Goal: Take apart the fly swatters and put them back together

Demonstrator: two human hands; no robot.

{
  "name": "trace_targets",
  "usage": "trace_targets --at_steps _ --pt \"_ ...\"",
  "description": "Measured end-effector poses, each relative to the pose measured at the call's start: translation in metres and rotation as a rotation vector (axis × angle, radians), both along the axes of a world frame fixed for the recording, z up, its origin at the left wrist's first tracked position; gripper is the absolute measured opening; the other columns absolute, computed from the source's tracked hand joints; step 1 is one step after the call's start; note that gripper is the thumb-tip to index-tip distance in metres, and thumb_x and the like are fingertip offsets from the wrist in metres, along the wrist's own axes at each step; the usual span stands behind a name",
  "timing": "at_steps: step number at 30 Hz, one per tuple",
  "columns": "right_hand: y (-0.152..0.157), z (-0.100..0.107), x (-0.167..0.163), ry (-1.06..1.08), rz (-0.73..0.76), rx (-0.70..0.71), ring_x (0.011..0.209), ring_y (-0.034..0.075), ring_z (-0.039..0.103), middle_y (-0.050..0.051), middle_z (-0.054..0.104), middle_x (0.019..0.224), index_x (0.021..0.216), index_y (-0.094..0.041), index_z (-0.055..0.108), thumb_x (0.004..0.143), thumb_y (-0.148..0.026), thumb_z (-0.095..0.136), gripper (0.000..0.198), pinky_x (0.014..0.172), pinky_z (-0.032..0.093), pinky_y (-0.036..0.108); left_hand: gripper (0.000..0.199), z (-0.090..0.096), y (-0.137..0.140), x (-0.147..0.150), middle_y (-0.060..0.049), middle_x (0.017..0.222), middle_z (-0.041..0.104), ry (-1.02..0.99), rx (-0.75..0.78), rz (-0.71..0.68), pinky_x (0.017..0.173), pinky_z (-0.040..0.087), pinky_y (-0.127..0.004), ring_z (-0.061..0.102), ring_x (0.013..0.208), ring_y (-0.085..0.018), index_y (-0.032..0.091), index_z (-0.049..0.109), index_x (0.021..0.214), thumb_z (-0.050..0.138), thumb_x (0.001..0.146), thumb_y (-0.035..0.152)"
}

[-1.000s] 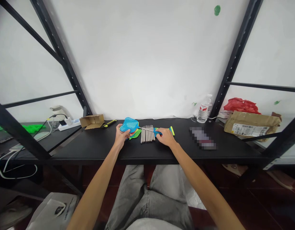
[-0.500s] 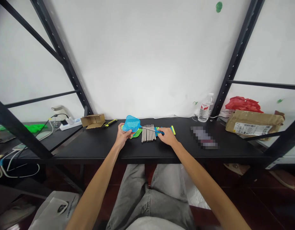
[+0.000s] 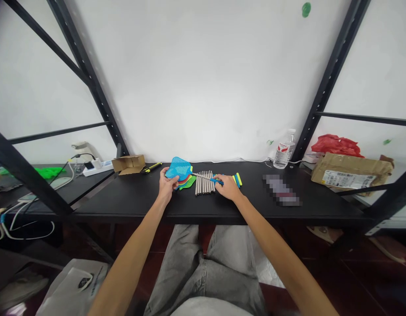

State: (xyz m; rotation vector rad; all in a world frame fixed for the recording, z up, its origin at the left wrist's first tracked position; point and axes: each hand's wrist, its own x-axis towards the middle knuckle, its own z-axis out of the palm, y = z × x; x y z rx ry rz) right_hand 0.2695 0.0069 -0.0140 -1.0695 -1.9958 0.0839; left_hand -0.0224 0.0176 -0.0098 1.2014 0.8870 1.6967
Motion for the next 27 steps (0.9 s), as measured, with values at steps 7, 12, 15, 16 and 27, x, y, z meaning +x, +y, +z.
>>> trace_targets --at_steps 7,12,15,16,27 --pt "0.001 0.003 0.001 0.059 -0.082 0.031 0.066 0.018 0.061 0.004 0.071 0.084 0.105 -0.02 0.07 0.089 -0.032 0.053 0.027 0.067 0.047 0.029 0.08 0.001 0.005 -0.008 0.011 0.062 0.049 -0.15 -0.029 0.197 0.041 0.031 -0.017 0.046 0.042 -0.007 0.023 0.038 0.13 0.078 0.061 0.029" --pt "0.005 0.001 0.005 0.145 -0.148 0.018 0.066 0.018 0.061 0.006 0.072 0.089 0.109 -0.019 0.068 0.09 -0.042 0.056 0.032 0.068 0.047 0.03 0.082 0.001 0.006 -0.007 0.01 0.064 0.05 -0.151 -0.034 0.207 0.042 0.031 -0.018 0.046 0.042 -0.007 0.023 0.038 0.131 0.08 0.06 0.032" --pt "0.008 0.0 0.007 0.192 -0.231 0.003 0.066 0.017 0.061 0.005 0.072 0.088 0.104 -0.02 0.069 0.088 -0.044 0.06 0.031 0.066 0.046 0.03 0.083 0.001 0.003 -0.007 0.01 0.065 0.05 -0.152 -0.036 0.219 0.043 0.033 -0.018 0.046 0.043 -0.006 0.023 0.038 0.132 0.081 0.062 0.033" --pt "0.009 -0.001 0.008 0.211 -0.249 0.0 0.064 0.017 0.06 0.005 0.072 0.087 0.102 -0.02 0.069 0.087 -0.044 0.06 0.03 0.066 0.046 0.029 0.083 0.002 0.002 -0.007 0.01 0.065 0.05 -0.159 -0.04 0.225 0.044 0.034 -0.018 0.046 0.044 -0.006 0.023 0.038 0.132 0.081 0.062 0.033" --pt "0.01 -0.002 0.009 0.218 -0.21 -0.029 0.064 0.015 0.059 0.003 0.072 0.09 0.11 -0.022 0.07 0.087 -0.041 0.06 0.031 0.067 0.047 0.029 0.076 0.006 0.002 -0.006 0.009 0.065 0.052 -0.266 -0.099 0.271 0.046 0.035 -0.019 0.044 0.043 -0.005 0.023 0.043 0.128 0.079 0.061 0.021"
